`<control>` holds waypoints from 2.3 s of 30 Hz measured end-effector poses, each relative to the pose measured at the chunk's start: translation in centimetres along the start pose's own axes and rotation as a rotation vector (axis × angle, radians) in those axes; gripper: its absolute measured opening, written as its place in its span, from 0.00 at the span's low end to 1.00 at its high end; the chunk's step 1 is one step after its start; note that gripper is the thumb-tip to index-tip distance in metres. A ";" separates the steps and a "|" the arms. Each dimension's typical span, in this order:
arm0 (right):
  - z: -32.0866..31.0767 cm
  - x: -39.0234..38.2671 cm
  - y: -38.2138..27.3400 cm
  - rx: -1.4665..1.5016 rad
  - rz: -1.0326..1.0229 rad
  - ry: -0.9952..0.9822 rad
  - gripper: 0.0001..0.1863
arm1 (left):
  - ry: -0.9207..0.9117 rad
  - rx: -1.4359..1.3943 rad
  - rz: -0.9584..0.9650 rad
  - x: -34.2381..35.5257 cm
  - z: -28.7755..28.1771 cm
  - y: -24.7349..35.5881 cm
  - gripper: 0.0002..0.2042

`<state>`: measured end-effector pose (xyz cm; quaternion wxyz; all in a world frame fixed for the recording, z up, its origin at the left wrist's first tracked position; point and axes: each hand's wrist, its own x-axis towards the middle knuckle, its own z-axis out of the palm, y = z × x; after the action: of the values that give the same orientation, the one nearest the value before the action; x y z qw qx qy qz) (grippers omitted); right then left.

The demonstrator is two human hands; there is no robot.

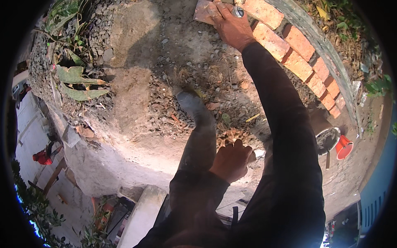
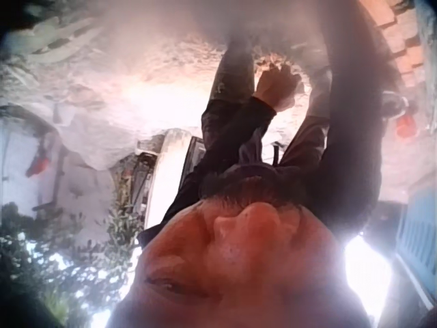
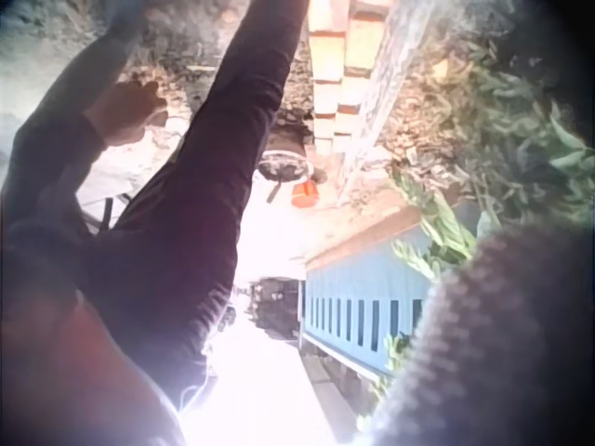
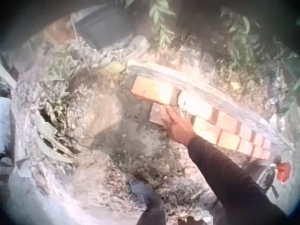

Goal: The person picks up a concrete piece by hand, places bricks along a curved border, and uses a trowel to scoop mortar from a bucket and smooth it over the bricks.

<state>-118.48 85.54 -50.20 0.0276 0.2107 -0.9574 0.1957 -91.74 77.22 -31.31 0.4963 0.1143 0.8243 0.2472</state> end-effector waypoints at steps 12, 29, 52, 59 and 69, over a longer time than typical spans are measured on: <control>4.3 -1.4 1.3 -0.009 -0.018 0.204 0.32 | 0.067 -0.126 0.005 -0.2 -0.7 -0.5 0.10; -13.4 -13.1 -9.2 1.795 0.844 -0.267 0.29 | 0.702 -2.016 0.090 1.1 -6.3 -4.8 0.23; -10.6 -6.4 -15.1 1.321 0.473 0.016 0.42 | 0.693 -2.501 -0.140 0.9 -7.0 -6.2 0.20; -0.9 6.5 -9.4 0.352 0.206 0.270 0.31 | 0.788 -2.355 -0.346 0.7 -8.4 -4.9 0.10; 2.6 10.0 -10.7 0.179 0.378 0.157 0.26 | 0.821 -2.419 -0.255 0.2 -8.6 -5.9 0.07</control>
<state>-123.10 71.69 -47.34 0.0460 0.0130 -0.9536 0.2972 -99.06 69.74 -31.19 0.0145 -0.5705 0.1734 0.8027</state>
